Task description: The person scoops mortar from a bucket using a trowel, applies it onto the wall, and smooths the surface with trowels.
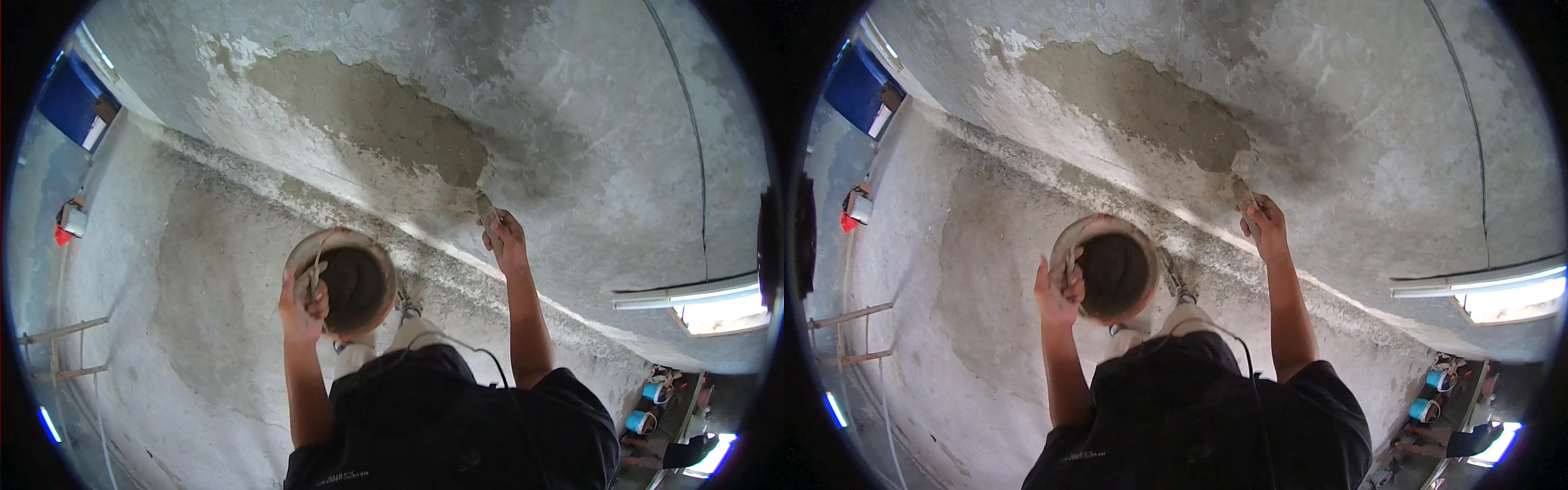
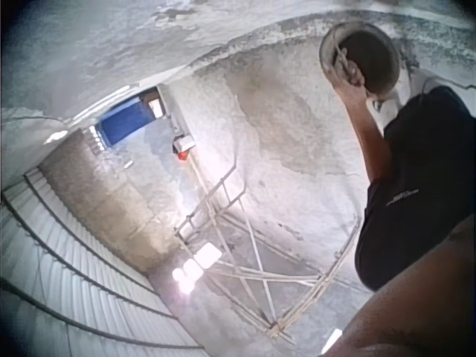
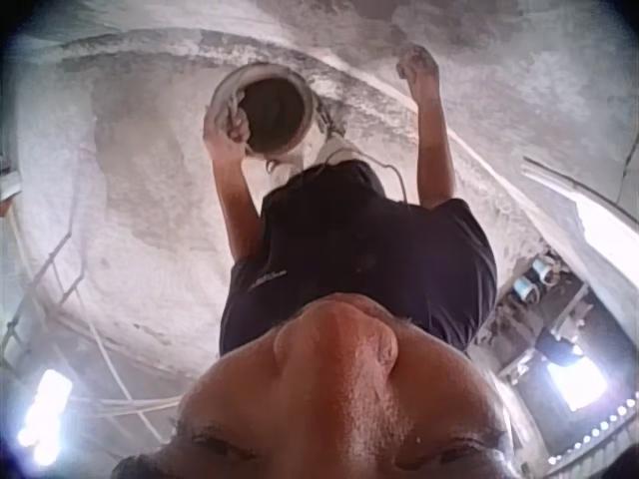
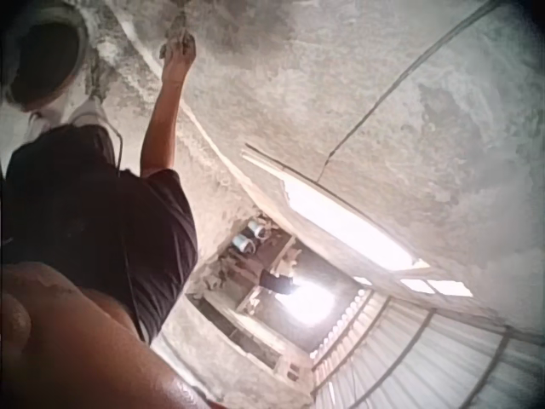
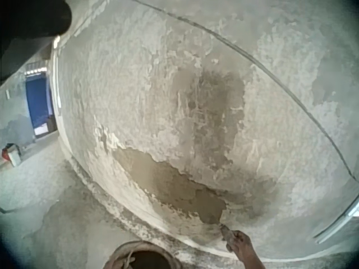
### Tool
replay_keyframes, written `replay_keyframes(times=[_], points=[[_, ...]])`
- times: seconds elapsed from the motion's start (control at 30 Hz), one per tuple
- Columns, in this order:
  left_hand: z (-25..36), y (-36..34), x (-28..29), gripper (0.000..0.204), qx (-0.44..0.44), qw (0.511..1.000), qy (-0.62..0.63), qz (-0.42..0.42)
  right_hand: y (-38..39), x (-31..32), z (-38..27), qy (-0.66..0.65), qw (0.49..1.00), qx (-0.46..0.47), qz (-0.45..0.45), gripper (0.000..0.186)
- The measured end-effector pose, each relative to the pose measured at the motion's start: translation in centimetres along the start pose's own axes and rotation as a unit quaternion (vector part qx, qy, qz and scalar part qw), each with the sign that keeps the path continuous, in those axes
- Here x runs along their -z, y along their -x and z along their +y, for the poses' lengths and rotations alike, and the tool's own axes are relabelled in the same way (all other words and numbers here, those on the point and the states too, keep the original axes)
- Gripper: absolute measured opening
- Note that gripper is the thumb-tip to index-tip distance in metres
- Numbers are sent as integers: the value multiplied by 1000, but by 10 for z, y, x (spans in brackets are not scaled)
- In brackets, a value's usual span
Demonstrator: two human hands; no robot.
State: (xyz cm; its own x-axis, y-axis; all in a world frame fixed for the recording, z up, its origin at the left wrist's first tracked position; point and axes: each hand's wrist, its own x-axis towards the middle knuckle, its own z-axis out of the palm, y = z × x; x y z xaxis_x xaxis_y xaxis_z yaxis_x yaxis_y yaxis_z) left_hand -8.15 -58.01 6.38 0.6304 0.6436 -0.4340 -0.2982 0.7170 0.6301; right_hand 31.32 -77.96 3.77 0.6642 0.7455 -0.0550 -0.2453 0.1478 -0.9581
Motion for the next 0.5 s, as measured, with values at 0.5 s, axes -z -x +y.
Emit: replay_keyframes(times=[0.5], points=[[-42, -39, 106, 84, 1, 983, 20, 182, -84, 30, 76, 722, 582, 358, 106, 36]])
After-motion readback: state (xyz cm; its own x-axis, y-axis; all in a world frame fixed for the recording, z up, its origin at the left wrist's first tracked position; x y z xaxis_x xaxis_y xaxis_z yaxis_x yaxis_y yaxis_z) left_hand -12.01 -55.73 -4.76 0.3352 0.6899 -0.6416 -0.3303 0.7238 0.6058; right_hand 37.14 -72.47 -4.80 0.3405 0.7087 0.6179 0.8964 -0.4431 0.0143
